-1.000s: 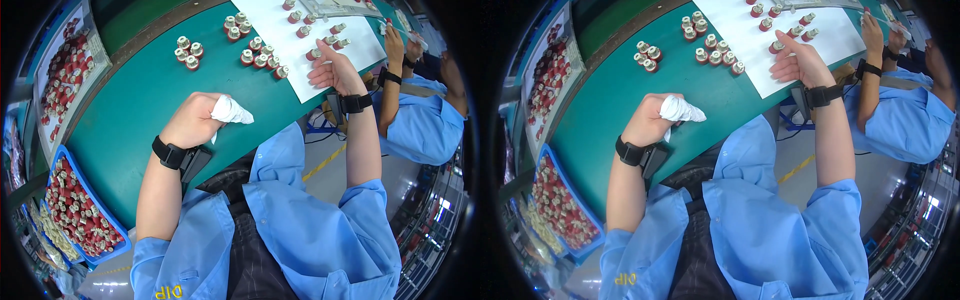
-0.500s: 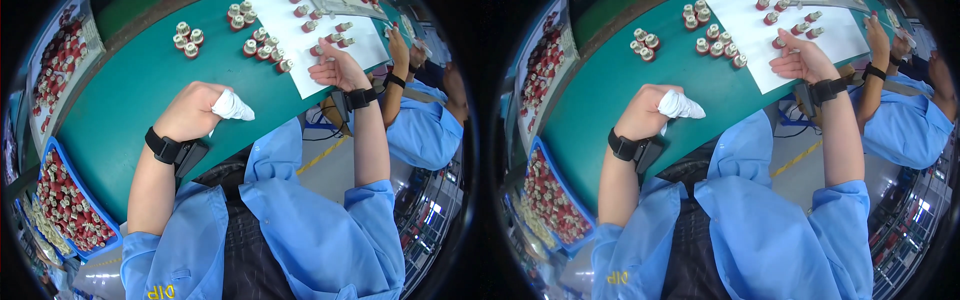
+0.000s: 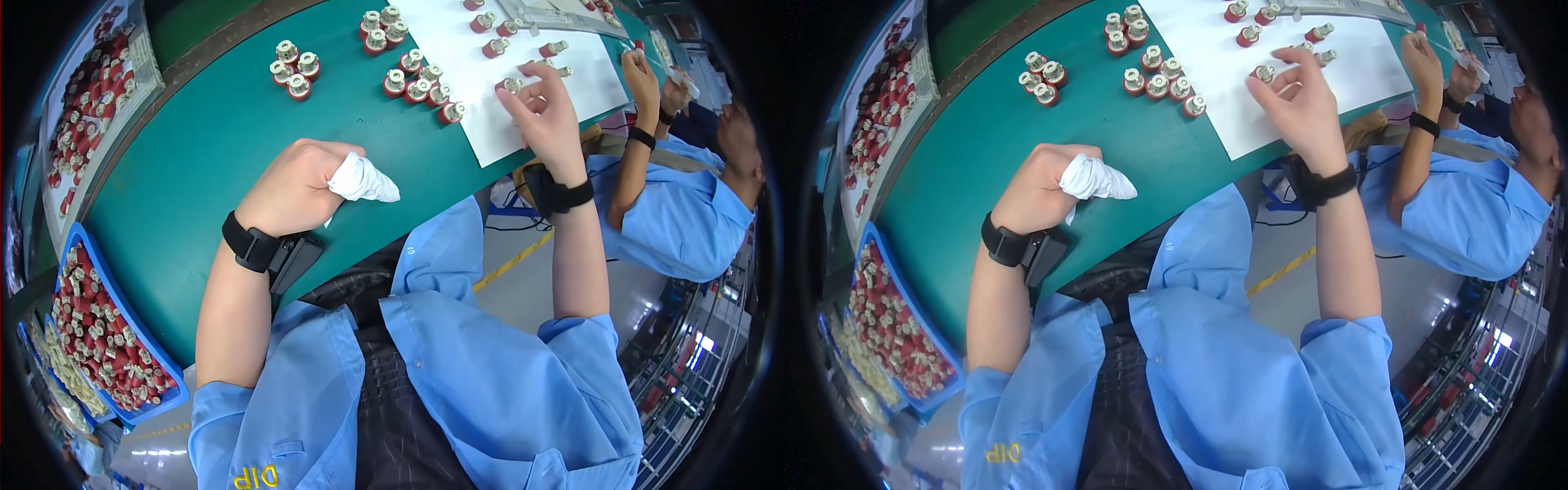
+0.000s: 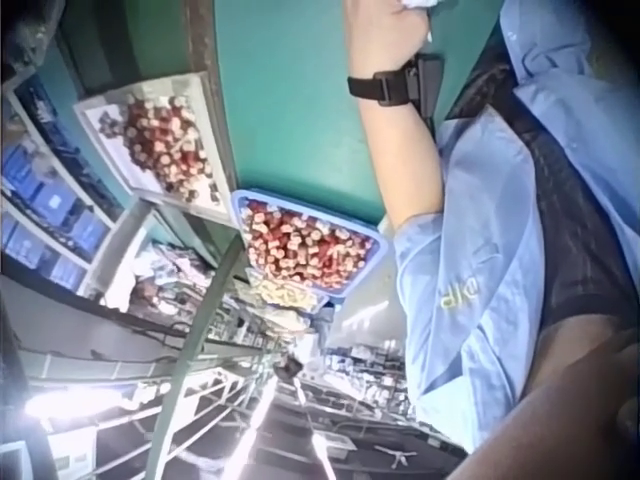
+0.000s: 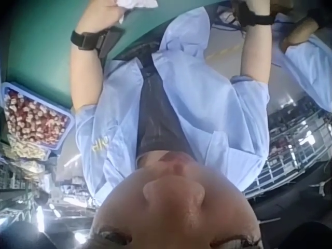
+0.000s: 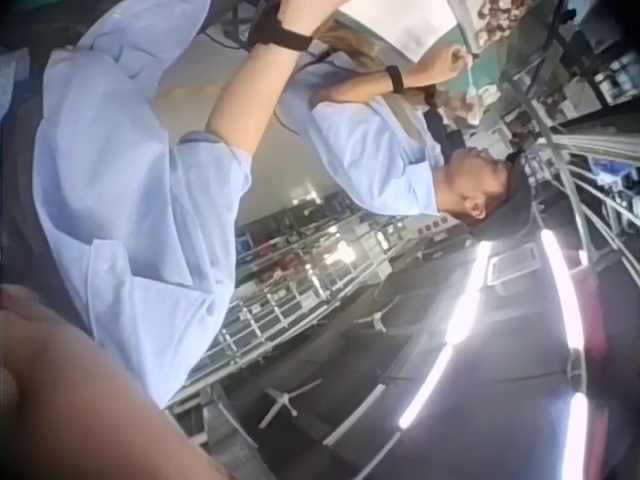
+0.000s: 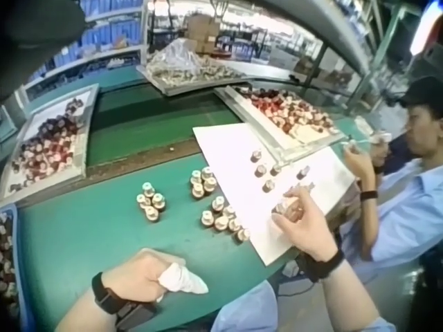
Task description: The person wipes a component with a cloth, joins it with a red part, and places the assembled unit onto a white sheet.
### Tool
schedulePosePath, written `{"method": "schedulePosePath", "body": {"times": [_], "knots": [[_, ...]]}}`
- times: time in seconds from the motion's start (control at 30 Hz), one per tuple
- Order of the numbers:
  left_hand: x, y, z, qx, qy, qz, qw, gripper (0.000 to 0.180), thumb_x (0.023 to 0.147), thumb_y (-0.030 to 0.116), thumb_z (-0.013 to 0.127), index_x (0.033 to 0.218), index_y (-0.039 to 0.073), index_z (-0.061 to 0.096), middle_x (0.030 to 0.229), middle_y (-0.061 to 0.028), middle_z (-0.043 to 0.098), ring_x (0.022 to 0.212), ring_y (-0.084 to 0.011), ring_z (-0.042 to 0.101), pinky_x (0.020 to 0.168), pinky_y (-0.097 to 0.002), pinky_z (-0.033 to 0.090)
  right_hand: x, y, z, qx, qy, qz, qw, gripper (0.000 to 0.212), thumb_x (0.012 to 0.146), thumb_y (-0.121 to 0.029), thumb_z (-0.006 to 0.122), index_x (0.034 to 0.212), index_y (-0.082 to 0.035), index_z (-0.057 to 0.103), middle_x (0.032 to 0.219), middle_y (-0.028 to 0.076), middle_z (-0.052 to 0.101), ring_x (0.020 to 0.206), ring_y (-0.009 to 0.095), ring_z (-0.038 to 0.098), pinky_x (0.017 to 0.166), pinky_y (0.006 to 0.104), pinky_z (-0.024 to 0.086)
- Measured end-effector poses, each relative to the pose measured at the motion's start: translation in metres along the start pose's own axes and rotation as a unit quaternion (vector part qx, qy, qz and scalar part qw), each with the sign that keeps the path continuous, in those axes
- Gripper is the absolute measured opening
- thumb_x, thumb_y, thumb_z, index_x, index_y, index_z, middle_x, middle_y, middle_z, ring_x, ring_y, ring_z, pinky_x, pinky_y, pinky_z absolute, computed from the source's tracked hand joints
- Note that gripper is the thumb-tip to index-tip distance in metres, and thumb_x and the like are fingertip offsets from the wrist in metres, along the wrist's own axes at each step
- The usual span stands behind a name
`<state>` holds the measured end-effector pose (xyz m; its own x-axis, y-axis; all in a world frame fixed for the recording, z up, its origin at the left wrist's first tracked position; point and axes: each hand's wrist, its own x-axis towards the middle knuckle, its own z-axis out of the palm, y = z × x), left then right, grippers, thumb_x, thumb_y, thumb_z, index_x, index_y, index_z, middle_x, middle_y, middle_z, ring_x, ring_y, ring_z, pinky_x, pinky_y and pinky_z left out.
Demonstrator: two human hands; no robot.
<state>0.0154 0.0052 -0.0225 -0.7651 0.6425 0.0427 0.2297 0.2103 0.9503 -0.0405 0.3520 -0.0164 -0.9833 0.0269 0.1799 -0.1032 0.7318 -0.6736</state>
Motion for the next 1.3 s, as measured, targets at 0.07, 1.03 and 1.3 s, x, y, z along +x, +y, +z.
{"method": "schedulePosePath", "body": {"times": [0.07,1.03,1.3], "knots": [[0.0,0.0,0.0,0.015,0.001,0.001,1.0,0.033,0.079,-0.012,0.06,0.1,0.008,0.076,0.088,-0.0099,0.07,0.082,-0.0312,0.068,0.072,-0.0376,0.054,0.006,0.009,0.005,0.069,-0.055,0.054,0.995,0.028,0.094,-0.022,0.076,0.111,-0.002,0.066,0.088,0.003,0.07,0.064,0.005,0.062,0.045,0.0185,0.041],[0.003,0.001,0.013,0.12,-0.023,0.101,0.987,0.023,0.063,-0.006,0.071,0.083,0.004,0.071,0.083,-0.0068,0.065,0.068,-0.0267,0.065,0.055,-0.0342,0.049,-0.099,-0.063,0.066,0.146,-0.128,-0.143,0.971,0.03,0.074,0.004,0.078,0.103,-0.002,0.07,0.099,0.009,0.061,0.089,0.025,0.063,0.075,0.033,0.052],[0.002,0.013,0.016,0.264,0.003,0.048,0.963,0.016,0.064,-0.003,0.069,0.08,-0.001,0.068,0.079,-0.0087,0.065,0.065,-0.0209,0.066,0.052,-0.0314,0.046,-0.097,-0.06,0.068,0.133,-0.103,-0.191,0.967,0.032,0.07,0.006,0.078,0.1,-0.002,0.071,0.093,0.008,0.062,0.084,0.023,0.064,0.072,0.0318,0.051]]}}
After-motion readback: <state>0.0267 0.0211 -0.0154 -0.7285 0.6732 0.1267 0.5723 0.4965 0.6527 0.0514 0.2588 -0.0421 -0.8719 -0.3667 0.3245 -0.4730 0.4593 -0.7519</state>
